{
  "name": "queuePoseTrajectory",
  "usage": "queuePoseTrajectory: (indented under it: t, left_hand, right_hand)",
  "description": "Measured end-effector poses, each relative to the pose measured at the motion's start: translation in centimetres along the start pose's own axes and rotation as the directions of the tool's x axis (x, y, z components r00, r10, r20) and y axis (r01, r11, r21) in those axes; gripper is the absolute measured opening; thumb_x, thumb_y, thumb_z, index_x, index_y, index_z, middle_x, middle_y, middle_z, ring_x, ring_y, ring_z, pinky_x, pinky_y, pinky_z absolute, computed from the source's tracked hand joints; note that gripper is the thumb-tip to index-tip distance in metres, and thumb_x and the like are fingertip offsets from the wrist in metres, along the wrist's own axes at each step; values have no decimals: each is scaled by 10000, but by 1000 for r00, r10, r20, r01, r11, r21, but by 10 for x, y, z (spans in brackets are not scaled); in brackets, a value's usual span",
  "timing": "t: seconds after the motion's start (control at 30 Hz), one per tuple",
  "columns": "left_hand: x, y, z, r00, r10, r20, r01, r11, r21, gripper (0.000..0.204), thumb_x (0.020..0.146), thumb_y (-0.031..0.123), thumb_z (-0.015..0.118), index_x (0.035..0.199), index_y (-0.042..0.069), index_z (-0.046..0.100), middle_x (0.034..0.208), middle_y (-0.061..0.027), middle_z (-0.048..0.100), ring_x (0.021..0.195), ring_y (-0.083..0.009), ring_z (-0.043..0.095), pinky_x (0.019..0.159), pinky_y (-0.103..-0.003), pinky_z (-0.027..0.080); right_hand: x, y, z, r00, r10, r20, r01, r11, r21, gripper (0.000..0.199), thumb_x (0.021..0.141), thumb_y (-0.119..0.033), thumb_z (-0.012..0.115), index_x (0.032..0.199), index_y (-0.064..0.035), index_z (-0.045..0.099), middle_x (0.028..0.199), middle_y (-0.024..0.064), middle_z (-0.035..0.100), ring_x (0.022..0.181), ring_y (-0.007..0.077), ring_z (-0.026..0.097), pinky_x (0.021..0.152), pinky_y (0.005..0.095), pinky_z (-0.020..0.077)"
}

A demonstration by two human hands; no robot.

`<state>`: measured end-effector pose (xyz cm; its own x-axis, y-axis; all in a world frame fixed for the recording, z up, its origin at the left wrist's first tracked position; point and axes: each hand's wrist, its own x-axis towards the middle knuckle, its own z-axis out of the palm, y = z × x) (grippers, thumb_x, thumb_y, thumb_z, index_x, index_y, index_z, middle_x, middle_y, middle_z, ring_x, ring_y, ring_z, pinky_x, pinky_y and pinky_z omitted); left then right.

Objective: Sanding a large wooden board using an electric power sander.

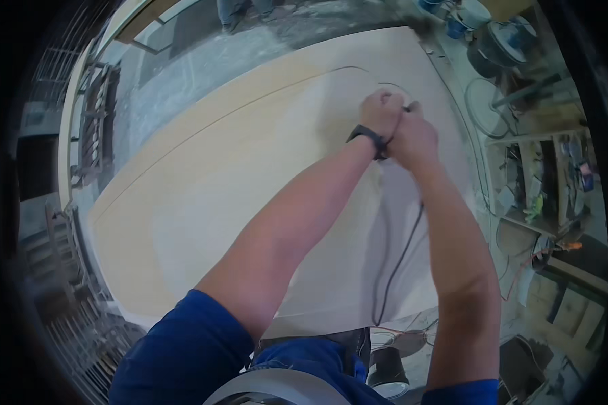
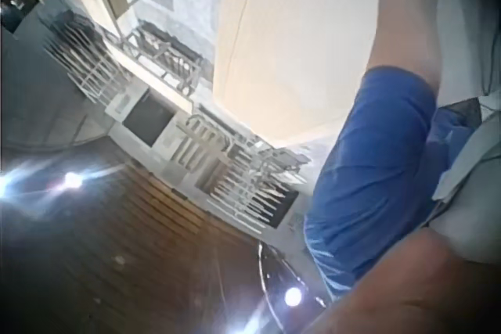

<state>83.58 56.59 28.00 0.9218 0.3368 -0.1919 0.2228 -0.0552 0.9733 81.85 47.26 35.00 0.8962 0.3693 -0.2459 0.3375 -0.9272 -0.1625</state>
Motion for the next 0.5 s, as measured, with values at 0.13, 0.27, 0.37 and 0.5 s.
queuePoseTrajectory:
  t: [0.13,0.27,0.37,0.5]
  left_hand:
    - [1,16,34,999,2,52,-4,999,33,414,824,371,563,953,3,704,929,-248,716,928,-428,678,852,-484,523]
    - [-15,14,45,993,-44,109,47,999,-21,407,823,382,573,954,21,709,926,-244,716,929,-431,676,848,-479,525]
    - [-19,-1,35,992,-46,118,52,998,-42,407,823,384,581,964,25,712,923,-244,715,928,-426,680,843,-471,528]
    - [-13,-43,-3,998,-10,61,14,998,-62,412,831,382,596,985,19,713,904,-244,714,913,-411,691,828,-453,533]
  right_hand:
    - [-3,33,-6,994,85,-69,-88,995,-50,549,734,-212,787,1246,-98,624,1225,194,600,955,400,686,817,483,570]
    - [-16,38,3,988,105,-113,-117,988,-105,664,698,-240,832,1304,-119,591,1250,191,587,963,400,682,816,478,572]
    - [-25,25,7,982,151,-111,-158,986,-60,606,699,-239,831,1261,-131,631,1254,180,592,972,385,680,815,472,571]
    - [-18,-12,35,995,25,-96,-30,998,-55,421,733,-261,780,1118,-131,673,1146,158,643,928,362,683,779,459,578]
